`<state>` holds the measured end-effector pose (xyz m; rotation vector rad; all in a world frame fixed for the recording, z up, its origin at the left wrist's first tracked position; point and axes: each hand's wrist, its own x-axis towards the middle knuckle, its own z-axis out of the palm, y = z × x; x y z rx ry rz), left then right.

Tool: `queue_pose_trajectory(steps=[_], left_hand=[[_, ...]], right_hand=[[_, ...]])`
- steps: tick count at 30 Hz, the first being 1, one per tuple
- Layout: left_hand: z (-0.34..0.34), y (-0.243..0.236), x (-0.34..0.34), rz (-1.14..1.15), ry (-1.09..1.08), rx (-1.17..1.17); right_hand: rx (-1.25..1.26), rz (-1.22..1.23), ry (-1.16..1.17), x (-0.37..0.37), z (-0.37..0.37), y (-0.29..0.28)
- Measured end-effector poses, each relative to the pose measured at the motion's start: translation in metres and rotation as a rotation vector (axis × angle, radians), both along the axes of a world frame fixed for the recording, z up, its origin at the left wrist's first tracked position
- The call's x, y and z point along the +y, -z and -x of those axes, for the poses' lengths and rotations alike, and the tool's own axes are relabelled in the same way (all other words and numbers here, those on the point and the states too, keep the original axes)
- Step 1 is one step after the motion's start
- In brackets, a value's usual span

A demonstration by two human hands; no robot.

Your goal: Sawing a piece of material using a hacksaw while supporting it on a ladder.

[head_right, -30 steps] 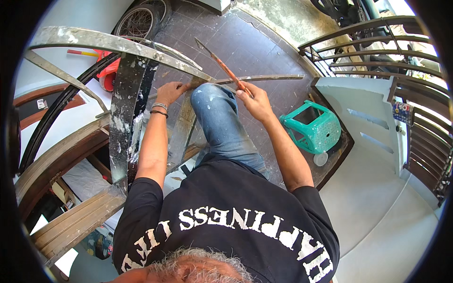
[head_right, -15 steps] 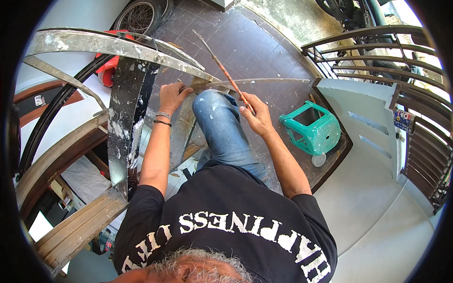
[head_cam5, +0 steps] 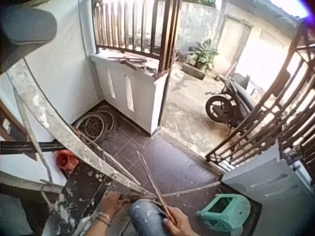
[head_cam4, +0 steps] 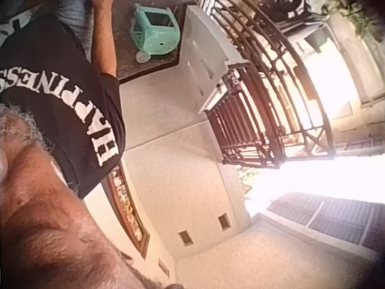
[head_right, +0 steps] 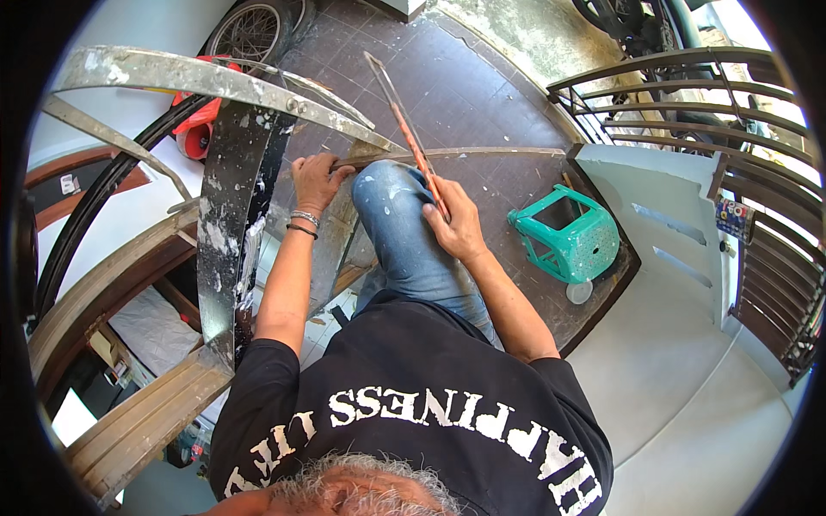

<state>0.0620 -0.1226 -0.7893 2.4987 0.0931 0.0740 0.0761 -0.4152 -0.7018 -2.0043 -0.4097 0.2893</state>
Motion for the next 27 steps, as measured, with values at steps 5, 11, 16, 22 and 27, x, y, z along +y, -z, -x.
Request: queue_pose_trajectory(steps=[5,11,16,22,27], left_hand=[[0.002,0.011,0.002,-0.165,-0.024,-0.037],[-0.009,-0.006,0.005,-0.242,0.026,0.003],[-0.043,0.01,0.019,-0.339,0.166,0.437],[-0.041,-0.01,0.0,-0.315,0.099,0.296],[-0.042,-0.007,-0.003,-0.198,-0.012,0.149]], right_hand=[[-0.029,0.067,-0.091,-0.024,0.015,0.023],[-0.023,0.036,-0.035,-0.021,0.019,0.025],[0.111,-0.024,-0.009,-0.01,-0.001,0.016],[0.54,-0.143,0.17,-0.004,-0.042,-0.008],[0.517,-0.004,0.128,0.004,-0.054,-0.033]])
